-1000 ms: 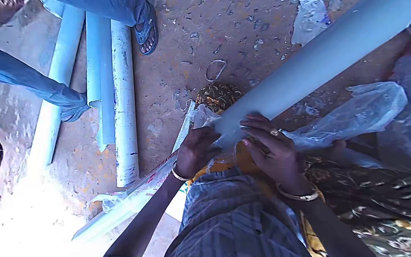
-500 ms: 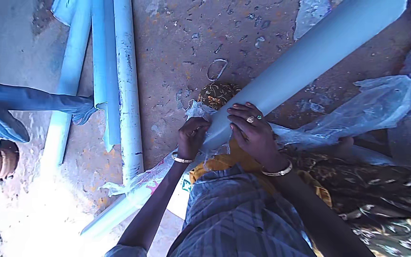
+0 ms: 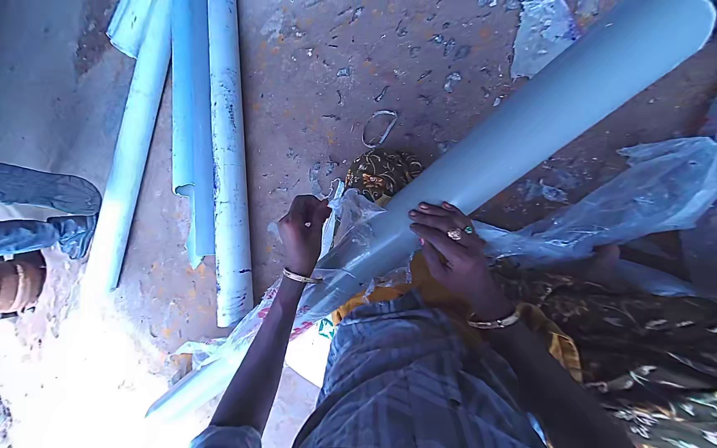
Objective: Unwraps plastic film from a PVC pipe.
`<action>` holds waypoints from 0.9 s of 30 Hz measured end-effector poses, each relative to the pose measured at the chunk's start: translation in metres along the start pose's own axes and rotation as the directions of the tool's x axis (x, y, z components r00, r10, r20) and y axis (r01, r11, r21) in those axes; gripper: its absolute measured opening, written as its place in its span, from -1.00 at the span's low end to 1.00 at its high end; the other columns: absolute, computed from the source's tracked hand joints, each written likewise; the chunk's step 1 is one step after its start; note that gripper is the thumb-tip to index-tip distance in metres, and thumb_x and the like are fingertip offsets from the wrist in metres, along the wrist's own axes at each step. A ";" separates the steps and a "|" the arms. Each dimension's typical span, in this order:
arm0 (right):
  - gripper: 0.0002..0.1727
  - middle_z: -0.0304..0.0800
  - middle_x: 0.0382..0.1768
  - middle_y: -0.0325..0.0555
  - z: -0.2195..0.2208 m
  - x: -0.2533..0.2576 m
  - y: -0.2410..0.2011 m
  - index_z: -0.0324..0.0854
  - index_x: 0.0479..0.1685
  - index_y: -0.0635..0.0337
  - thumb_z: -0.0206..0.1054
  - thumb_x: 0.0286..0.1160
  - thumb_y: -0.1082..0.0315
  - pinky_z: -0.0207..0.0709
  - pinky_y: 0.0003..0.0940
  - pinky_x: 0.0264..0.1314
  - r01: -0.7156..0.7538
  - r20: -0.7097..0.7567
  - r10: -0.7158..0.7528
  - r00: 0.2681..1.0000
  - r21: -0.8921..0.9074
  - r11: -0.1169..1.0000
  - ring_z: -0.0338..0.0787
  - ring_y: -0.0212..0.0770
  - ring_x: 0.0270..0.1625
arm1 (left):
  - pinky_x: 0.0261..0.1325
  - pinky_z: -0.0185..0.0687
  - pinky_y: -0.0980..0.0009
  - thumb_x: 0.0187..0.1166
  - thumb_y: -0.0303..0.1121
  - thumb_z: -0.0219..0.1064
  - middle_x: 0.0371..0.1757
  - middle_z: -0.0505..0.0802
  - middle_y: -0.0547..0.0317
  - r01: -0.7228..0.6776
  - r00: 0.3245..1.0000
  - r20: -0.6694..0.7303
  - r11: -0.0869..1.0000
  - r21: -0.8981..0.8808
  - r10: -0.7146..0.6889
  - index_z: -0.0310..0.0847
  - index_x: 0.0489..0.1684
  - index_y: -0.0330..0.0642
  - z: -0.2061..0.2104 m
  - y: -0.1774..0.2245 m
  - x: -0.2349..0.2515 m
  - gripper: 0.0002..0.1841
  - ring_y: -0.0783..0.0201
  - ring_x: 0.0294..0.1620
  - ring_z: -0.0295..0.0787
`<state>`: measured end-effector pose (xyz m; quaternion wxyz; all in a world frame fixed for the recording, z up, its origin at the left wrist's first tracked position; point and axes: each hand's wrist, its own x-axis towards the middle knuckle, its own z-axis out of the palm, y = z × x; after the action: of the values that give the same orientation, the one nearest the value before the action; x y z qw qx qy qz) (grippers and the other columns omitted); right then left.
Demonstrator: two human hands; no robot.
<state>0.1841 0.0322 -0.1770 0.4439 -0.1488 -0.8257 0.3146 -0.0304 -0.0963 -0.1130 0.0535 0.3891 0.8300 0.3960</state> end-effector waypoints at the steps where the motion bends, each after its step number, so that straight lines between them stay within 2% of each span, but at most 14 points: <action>1: -0.75 0.92 0.06 0.13 -0.002 -0.004 -0.001 0.81 -0.23 0.37 0.19 0.57 0.50 0.24 -0.18 0.74 -0.008 -0.008 0.008 1.000 -0.003 1.000 0.74 -0.02 0.44 | -0.09 0.79 0.49 0.73 -0.42 0.25 -0.34 0.86 0.14 0.049 0.995 -0.087 0.997 -0.064 -0.055 0.56 -0.15 -0.45 -0.012 -0.011 0.014 -0.81 0.47 -0.33 0.87; 3: -0.75 0.93 0.03 0.10 -0.006 -0.010 -0.002 0.80 -0.26 0.35 0.17 0.58 0.51 0.23 -0.24 0.72 -0.016 -0.032 0.016 0.999 0.002 1.000 0.76 -0.09 0.41 | -0.01 0.77 0.54 0.81 -0.32 0.14 -0.23 0.84 0.35 0.051 0.976 -0.200 0.987 -0.155 -0.082 0.47 -0.08 -0.29 -0.042 -0.030 0.035 -0.81 0.59 -0.21 0.84; 6: -0.76 0.93 0.02 0.10 -0.008 -0.015 -0.002 0.78 -0.25 0.35 0.17 0.59 0.51 0.25 -0.26 0.71 -0.022 -0.052 0.023 0.998 0.008 1.000 0.76 -0.12 0.41 | 0.31 0.65 0.43 0.80 -0.17 0.03 0.10 0.84 0.15 -0.052 0.997 -0.065 0.985 -0.166 0.042 0.58 0.09 -0.43 -0.054 -0.012 0.019 -0.59 0.49 0.16 0.77; 8: -0.76 0.92 0.05 0.11 -0.005 -0.015 -0.002 0.77 -0.24 0.36 0.16 0.60 0.51 0.23 -0.23 0.73 -0.013 -0.050 0.013 0.999 0.003 1.000 0.74 -0.10 0.44 | 0.59 0.46 0.24 0.64 0.24 0.15 0.44 0.74 -0.14 -0.092 0.987 0.123 0.992 -0.091 0.103 0.56 0.38 -0.52 -0.032 0.013 -0.022 -0.18 0.25 0.51 0.64; 9: -0.76 0.91 0.07 0.12 -0.003 -0.013 -0.002 0.77 -0.21 0.36 0.16 0.61 0.50 0.23 -0.21 0.74 -0.010 -0.047 0.010 0.999 -0.003 1.000 0.73 -0.08 0.46 | 0.69 0.28 0.03 0.48 0.38 0.20 0.61 0.61 -0.26 -0.099 0.975 0.196 0.995 -0.020 0.101 0.45 0.56 -0.53 -0.015 0.024 -0.041 0.01 0.04 0.66 0.50; 11: -0.76 0.90 0.11 0.15 0.001 -0.010 -0.005 0.78 -0.17 0.38 0.17 0.60 0.50 0.24 -0.14 0.75 -0.025 -0.031 0.025 0.999 -0.016 1.000 0.71 -0.02 0.49 | 0.73 0.02 -0.35 0.43 0.35 0.25 0.74 0.37 -0.47 -0.116 0.960 0.272 0.982 0.151 0.071 0.23 0.69 -0.61 0.021 0.037 -0.068 0.11 -0.33 0.77 0.29; 12: -0.76 0.89 0.13 0.15 0.002 -0.009 -0.007 0.78 -0.15 0.38 0.18 0.61 0.49 0.22 -0.13 0.76 -0.032 -0.026 0.031 0.999 -0.029 0.999 0.70 0.00 0.50 | 0.71 0.07 -0.37 0.55 0.20 0.27 0.71 0.40 -0.51 -0.111 0.962 0.267 0.971 0.212 0.051 0.27 0.65 -0.64 0.035 0.040 -0.074 -0.03 -0.40 0.74 0.32; 13: -0.76 0.89 0.14 0.14 0.003 -0.008 -0.008 0.80 -0.14 0.37 0.19 0.61 0.47 0.20 -0.12 0.76 -0.033 -0.030 0.031 0.999 -0.044 0.998 0.69 0.00 0.51 | 0.65 0.27 -0.29 0.63 -0.01 0.28 0.62 0.53 -0.47 -0.106 0.973 0.228 0.961 0.256 0.047 0.42 0.57 -0.61 0.046 0.041 -0.076 -0.24 -0.40 0.64 0.47; 15: -0.73 0.87 0.19 0.11 0.004 -0.009 -0.012 0.83 -0.06 0.29 0.19 0.63 0.39 0.12 -0.08 0.80 -0.015 -0.004 0.015 1.000 -0.070 0.997 0.64 0.01 0.54 | 0.39 0.64 -0.13 0.67 -0.38 0.23 0.36 0.79 -0.34 -0.118 0.988 0.127 0.951 0.286 0.084 0.71 0.31 -0.50 0.056 0.039 -0.073 -0.60 -0.31 0.37 0.78; 16: -0.69 0.85 0.23 0.09 0.002 -0.011 -0.015 0.83 0.02 0.23 0.17 0.66 0.33 0.06 -0.05 0.81 0.008 0.044 -0.004 0.999 -0.085 0.996 0.61 0.02 0.57 | 0.30 0.72 -0.08 0.66 -0.46 0.20 0.29 0.84 -0.29 -0.127 0.989 0.111 0.949 0.287 0.098 0.77 0.24 -0.46 0.056 0.038 -0.071 -0.66 -0.27 0.28 0.85; 19: -0.59 0.81 0.33 0.05 0.004 -0.024 -0.028 0.79 0.21 0.11 0.08 0.80 0.12 0.16 -0.07 0.77 0.146 0.234 -0.112 0.966 -0.136 0.980 0.60 0.05 0.57 | -0.02 0.79 -0.09 0.66 -0.50 0.20 0.10 0.93 -0.25 -0.104 0.988 0.139 0.942 0.320 0.062 0.82 0.17 -0.39 0.045 0.039 -0.060 -0.69 -0.23 -0.02 0.96; 21: -0.57 0.81 0.23 0.06 0.010 -0.033 -0.036 0.78 0.16 0.10 0.05 0.83 0.05 0.25 0.00 0.71 0.251 0.322 -0.195 0.927 -0.143 0.957 0.68 0.09 0.44 | -0.21 0.72 -0.14 0.65 -0.52 0.20 -0.27 0.93 -0.27 -0.062 0.989 0.147 0.944 0.325 0.015 0.86 0.07 -0.37 0.039 0.039 -0.047 -0.71 -0.27 -0.31 0.91; 25: -0.80 0.87 -0.03 -0.06 0.013 -0.029 -0.044 0.74 -0.12 0.06 0.18 0.57 0.46 0.39 0.11 0.53 0.294 0.418 -0.189 0.888 -0.200 0.935 0.83 -0.02 0.16 | -0.21 0.61 -0.15 0.78 -0.44 0.12 -0.55 0.75 -0.25 0.091 0.949 0.268 0.959 0.268 -0.165 0.76 -0.37 -0.54 0.023 0.034 -0.017 -0.63 -0.20 -0.41 0.76; 27: -0.80 0.85 -0.16 -0.09 0.008 -0.028 -0.046 0.74 -0.22 0.06 0.20 0.53 0.50 0.40 0.07 0.49 0.247 0.426 -0.148 0.892 -0.186 0.951 0.83 -0.04 0.04 | -0.17 0.60 -0.01 0.82 -0.36 0.10 -0.56 0.72 -0.11 0.197 0.911 0.340 0.970 0.146 -0.236 0.64 -0.54 -0.51 0.021 0.017 -0.005 -0.54 0.02 -0.41 0.72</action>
<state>0.1952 -0.0203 -0.1682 0.2714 -0.0462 -0.9421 0.1916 -0.0082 -0.0806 -0.1163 0.2246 0.3621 0.8649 0.2654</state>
